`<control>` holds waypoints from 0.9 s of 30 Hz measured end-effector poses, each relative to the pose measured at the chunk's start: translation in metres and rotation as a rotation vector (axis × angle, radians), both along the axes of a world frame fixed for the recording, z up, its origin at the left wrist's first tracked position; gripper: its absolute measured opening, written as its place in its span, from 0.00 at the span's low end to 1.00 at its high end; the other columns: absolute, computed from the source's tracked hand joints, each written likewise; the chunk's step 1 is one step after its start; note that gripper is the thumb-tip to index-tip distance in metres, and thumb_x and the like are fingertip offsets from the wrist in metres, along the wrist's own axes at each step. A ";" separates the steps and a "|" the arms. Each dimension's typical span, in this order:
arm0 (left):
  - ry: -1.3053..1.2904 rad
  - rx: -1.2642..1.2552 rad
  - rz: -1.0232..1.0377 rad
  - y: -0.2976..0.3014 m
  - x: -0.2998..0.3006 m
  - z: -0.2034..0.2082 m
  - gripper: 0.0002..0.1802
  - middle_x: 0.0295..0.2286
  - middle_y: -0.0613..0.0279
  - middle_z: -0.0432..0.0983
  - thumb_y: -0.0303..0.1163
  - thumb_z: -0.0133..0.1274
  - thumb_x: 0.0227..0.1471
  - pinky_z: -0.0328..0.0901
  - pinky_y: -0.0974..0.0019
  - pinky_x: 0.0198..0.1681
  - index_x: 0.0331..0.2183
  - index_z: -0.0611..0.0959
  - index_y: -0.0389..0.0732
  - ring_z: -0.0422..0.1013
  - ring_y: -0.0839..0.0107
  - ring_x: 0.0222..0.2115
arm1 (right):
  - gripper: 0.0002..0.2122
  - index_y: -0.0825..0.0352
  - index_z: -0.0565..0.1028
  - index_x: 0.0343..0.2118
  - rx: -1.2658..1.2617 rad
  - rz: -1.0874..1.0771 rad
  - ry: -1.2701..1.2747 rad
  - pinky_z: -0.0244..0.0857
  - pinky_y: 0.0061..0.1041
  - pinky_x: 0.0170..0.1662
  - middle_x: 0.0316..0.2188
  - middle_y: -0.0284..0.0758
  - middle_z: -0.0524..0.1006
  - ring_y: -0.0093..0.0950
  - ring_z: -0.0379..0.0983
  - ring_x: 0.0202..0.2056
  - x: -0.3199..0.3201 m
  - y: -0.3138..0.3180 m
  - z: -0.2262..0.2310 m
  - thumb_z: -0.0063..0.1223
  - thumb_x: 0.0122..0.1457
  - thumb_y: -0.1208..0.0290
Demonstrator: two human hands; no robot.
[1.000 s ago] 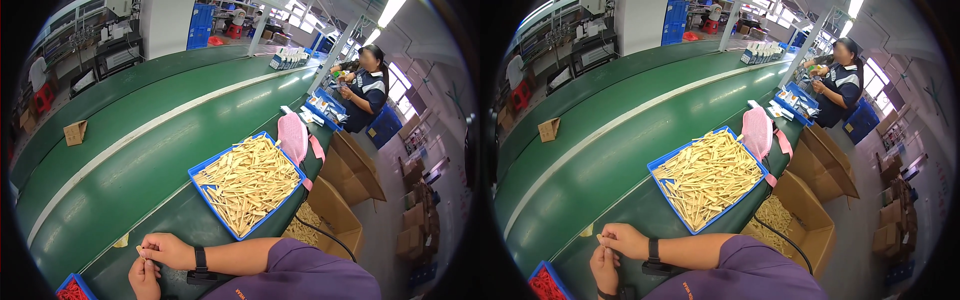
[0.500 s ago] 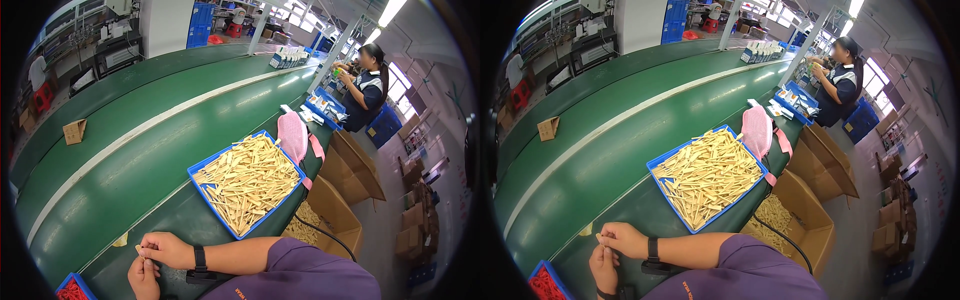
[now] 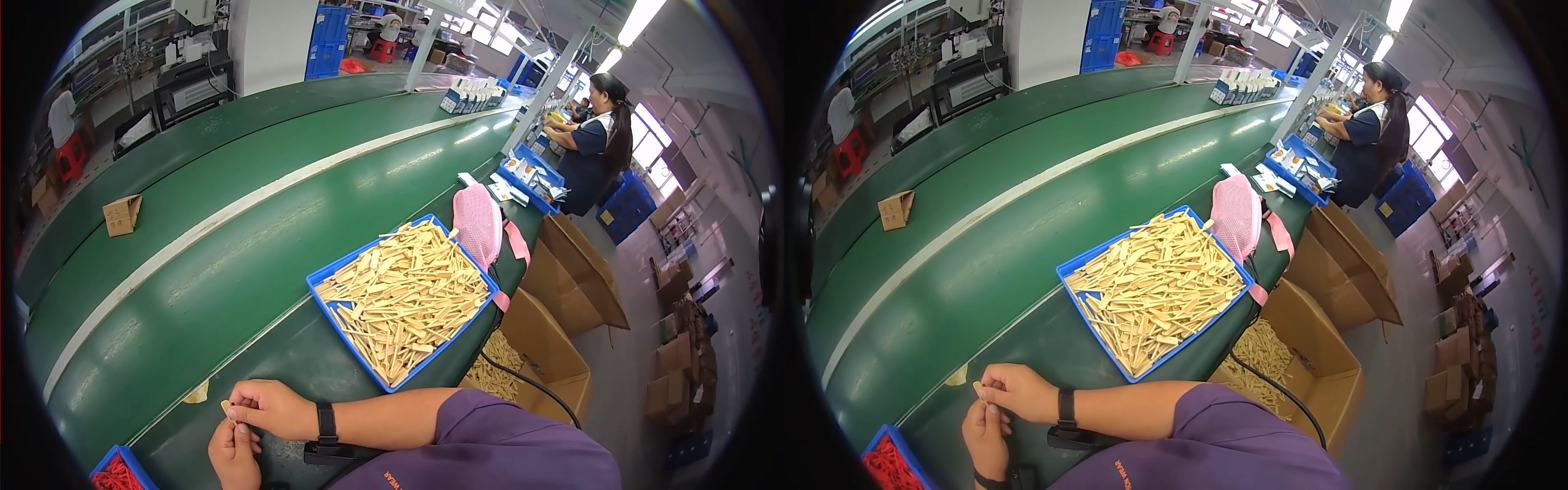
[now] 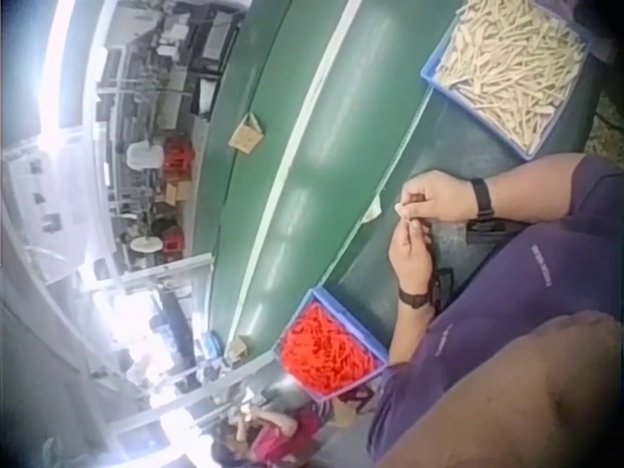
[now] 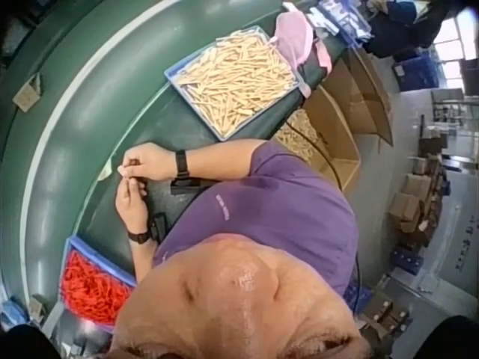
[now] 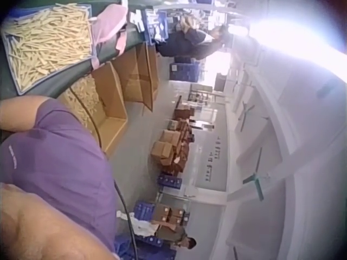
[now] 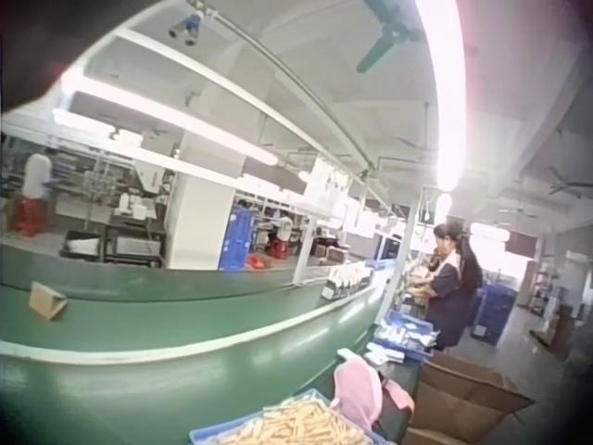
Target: Picking up small components with wires and placing them into cardboard boxes on an assembly line.
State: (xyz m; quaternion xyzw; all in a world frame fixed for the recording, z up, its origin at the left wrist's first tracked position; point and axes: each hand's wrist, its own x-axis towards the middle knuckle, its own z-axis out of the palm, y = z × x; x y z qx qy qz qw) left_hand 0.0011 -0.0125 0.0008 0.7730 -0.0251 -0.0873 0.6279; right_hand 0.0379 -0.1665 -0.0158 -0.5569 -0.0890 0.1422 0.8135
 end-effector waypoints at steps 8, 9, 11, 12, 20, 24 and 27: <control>0.002 -0.012 0.002 0.000 0.000 0.001 0.12 0.21 0.66 0.72 0.30 0.44 0.64 0.59 0.76 0.23 0.29 0.76 0.35 0.64 0.81 0.19 | 0.08 0.70 0.71 0.33 -0.017 0.003 0.017 0.64 0.20 0.24 0.24 0.32 0.74 0.18 0.68 0.21 0.000 -0.001 0.007 0.50 0.66 0.70; 0.010 -0.012 0.008 -0.002 0.000 0.002 0.12 0.21 0.66 0.72 0.30 0.44 0.64 0.59 0.76 0.23 0.29 0.76 0.35 0.64 0.81 0.19 | 0.08 0.70 0.71 0.33 -0.017 0.004 0.018 0.64 0.20 0.24 0.24 0.32 0.74 0.18 0.68 0.21 0.000 -0.001 0.006 0.50 0.66 0.70; 0.019 -0.013 0.014 -0.002 0.000 0.003 0.12 0.21 0.67 0.72 0.30 0.44 0.64 0.59 0.77 0.23 0.29 0.76 0.35 0.64 0.81 0.19 | 0.08 0.70 0.71 0.33 0.015 0.016 0.045 0.64 0.20 0.24 0.24 0.32 0.74 0.18 0.68 0.21 0.000 -0.001 0.005 0.50 0.66 0.70; 0.014 -0.014 0.013 -0.001 0.000 0.001 0.12 0.21 0.66 0.72 0.30 0.44 0.64 0.59 0.77 0.23 0.29 0.76 0.35 0.64 0.81 0.19 | 0.08 0.70 0.71 0.32 0.031 0.022 0.059 0.64 0.20 0.24 0.23 0.32 0.74 0.18 0.68 0.21 0.000 -0.001 0.005 0.50 0.66 0.70; 0.006 -0.012 -0.002 0.002 0.001 -0.005 0.13 0.21 0.66 0.72 0.30 0.44 0.64 0.59 0.77 0.23 0.29 0.77 0.35 0.64 0.81 0.19 | 0.11 0.69 0.70 0.31 -0.058 -0.028 -0.065 0.63 0.20 0.23 0.22 0.32 0.74 0.18 0.68 0.19 0.001 0.002 -0.001 0.50 0.67 0.67; 0.012 0.011 -0.030 0.004 0.001 0.008 0.12 0.22 0.66 0.72 0.32 0.45 0.64 0.60 0.75 0.25 0.31 0.78 0.36 0.66 0.80 0.20 | 0.11 0.69 0.71 0.31 -0.044 -0.021 -0.026 0.63 0.20 0.23 0.22 0.31 0.74 0.18 0.68 0.19 0.000 0.001 0.002 0.50 0.67 0.66; 0.058 0.030 -0.067 0.002 0.001 0.015 0.12 0.23 0.65 0.73 0.34 0.46 0.65 0.63 0.72 0.30 0.35 0.80 0.37 0.68 0.76 0.24 | 0.12 0.69 0.71 0.31 -0.045 -0.031 -0.036 0.63 0.20 0.23 0.21 0.31 0.74 0.17 0.68 0.19 0.001 0.000 0.000 0.50 0.67 0.65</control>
